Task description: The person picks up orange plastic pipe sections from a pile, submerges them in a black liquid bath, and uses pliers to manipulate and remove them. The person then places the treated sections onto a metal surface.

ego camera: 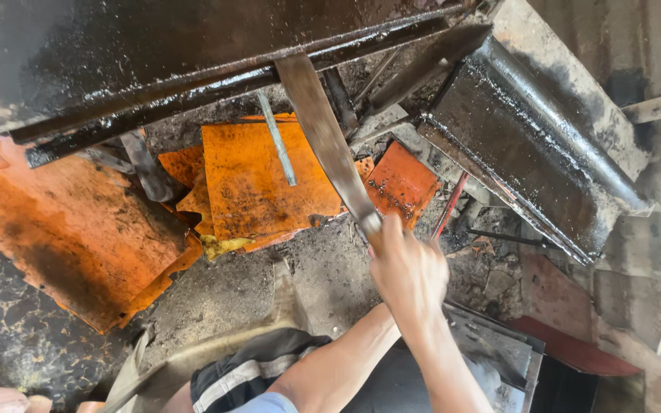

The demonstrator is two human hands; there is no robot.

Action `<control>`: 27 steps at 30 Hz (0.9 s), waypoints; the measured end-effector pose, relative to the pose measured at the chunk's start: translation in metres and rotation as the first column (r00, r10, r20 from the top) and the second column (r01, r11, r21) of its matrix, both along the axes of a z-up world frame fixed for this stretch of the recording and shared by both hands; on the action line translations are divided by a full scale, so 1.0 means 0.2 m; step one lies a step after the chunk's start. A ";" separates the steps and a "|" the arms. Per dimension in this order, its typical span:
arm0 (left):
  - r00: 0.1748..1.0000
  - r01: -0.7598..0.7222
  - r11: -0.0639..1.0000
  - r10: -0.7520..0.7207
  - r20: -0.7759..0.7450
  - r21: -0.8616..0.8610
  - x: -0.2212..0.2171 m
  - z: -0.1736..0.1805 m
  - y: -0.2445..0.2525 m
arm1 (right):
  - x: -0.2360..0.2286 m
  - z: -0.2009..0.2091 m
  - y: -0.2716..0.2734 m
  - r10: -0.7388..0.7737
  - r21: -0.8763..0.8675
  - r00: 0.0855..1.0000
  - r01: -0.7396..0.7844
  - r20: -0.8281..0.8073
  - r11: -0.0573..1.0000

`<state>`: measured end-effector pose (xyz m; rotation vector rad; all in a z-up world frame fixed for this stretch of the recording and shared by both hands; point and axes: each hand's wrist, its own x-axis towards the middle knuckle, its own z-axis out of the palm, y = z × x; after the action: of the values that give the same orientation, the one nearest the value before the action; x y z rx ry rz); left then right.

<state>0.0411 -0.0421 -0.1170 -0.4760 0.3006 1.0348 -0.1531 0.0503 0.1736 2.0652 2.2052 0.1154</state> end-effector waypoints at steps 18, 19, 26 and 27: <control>0.978 -0.136 0.990 0.141 0.151 -0.040 -0.14 0.05 0.25 | 0.03 -0.07 0.05 -0.441 -0.317 0.896 0.402 -0.059 0.859; 0.972 -0.141 0.989 0.145 0.183 -0.033 -0.14 0.06 0.25 | 0.06 -0.04 0.04 -0.440 -0.325 0.897 0.402 -0.049 0.856; 0.987 -0.084 0.996 0.083 -0.140 -0.004 -0.12 0.02 0.24 | 0.13 0.13 -0.06 -0.364 -0.289 0.930 0.361 0.047 0.887; 0.932 -0.080 0.996 0.087 -0.351 0.034 -0.12 0.03 0.22 | 0.14 0.15 -0.11 -0.371 -0.278 0.927 0.373 0.064 0.885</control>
<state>0.0180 0.0021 -0.1105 -0.2839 0.5937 1.2056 -0.1258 0.0291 0.2040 2.2573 1.6559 -0.2174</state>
